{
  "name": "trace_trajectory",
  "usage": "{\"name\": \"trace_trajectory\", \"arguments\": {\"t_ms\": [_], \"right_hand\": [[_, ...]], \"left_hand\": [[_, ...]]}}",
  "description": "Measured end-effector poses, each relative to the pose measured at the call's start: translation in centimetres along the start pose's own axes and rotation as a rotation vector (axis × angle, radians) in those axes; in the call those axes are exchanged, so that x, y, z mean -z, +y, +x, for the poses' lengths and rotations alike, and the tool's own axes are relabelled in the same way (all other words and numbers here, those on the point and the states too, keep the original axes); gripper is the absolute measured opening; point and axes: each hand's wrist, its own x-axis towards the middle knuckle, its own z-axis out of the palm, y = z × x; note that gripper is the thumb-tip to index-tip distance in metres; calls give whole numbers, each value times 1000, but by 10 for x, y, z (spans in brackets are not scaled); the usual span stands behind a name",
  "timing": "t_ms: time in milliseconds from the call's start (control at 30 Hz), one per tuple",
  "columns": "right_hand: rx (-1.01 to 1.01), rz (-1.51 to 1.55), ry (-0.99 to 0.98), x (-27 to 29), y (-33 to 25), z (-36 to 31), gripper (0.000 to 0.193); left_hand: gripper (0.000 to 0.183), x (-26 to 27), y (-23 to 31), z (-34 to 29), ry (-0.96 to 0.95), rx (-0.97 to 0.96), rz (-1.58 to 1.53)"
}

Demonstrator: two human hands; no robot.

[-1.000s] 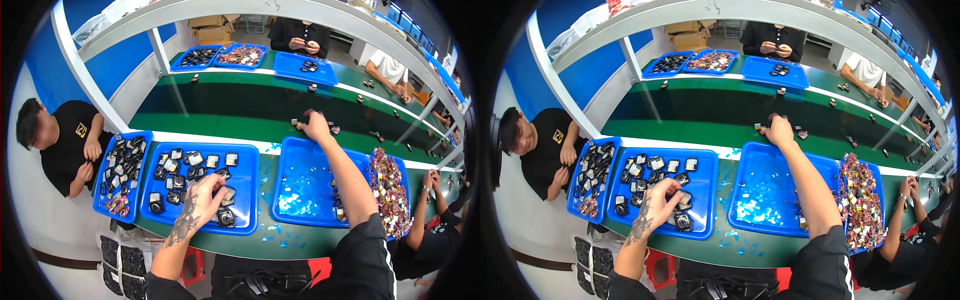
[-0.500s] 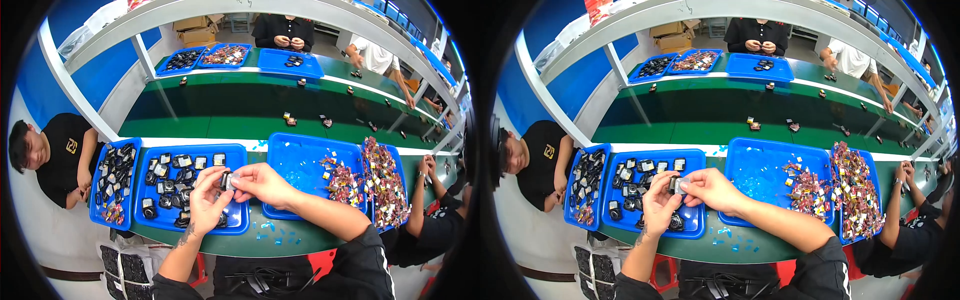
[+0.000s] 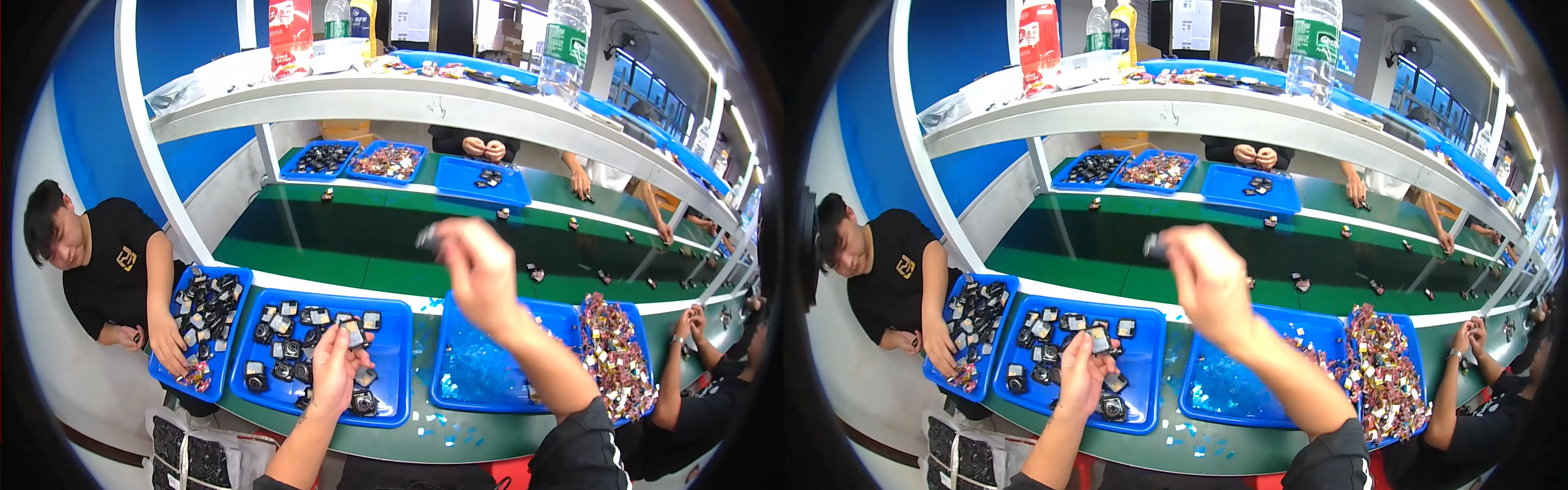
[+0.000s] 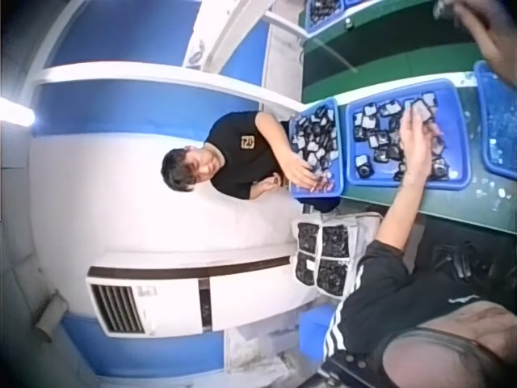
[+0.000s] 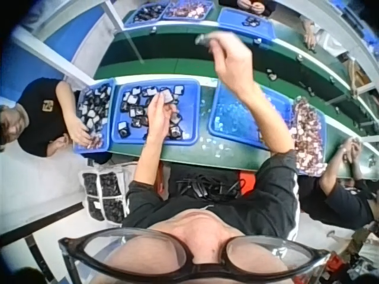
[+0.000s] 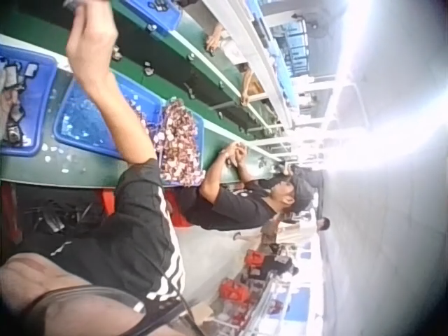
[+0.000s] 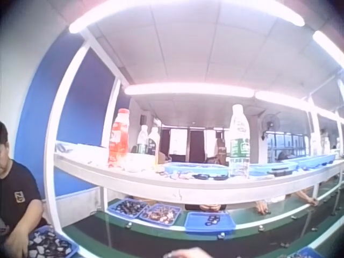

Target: The recorder performs a manual sorting and assembly task of small electronic camera modules on a factory production line.

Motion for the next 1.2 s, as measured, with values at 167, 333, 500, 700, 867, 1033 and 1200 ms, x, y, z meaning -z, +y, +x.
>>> {"name": "trace_trajectory", "arguments": {"t_ms": [167, 333, 500, 700, 867, 1033, 1200], "right_hand": [[475, -534, 455, 56, 19, 172, 16], [126, -944, 94, 77, 52, 243, 28], [183, -307, 242, 85, 14, 164, 16], [-88, -359, -510, 131, 40, -23, 9], [-545, -575, -667, 171, 93, -136, 10], [-678, -737, -623, 181, 101, -154, 11], [-789, -437, -604, 191, 101, -168, 11]], "left_hand": [[31, 4, -12, 1, -97, 20, 30], [32, 3, -9, 1, -158, 29, -10], [29, 10, 0, 5, -144, 105, -139], [23, 3, 7, -2, -134, 187, -140], [17, -43, 5, -2, -251, 261, 1], [34, -75, -9, -1, -347, 304, -6], [46, -87, -27, -1, -432, 336, 6]]}}
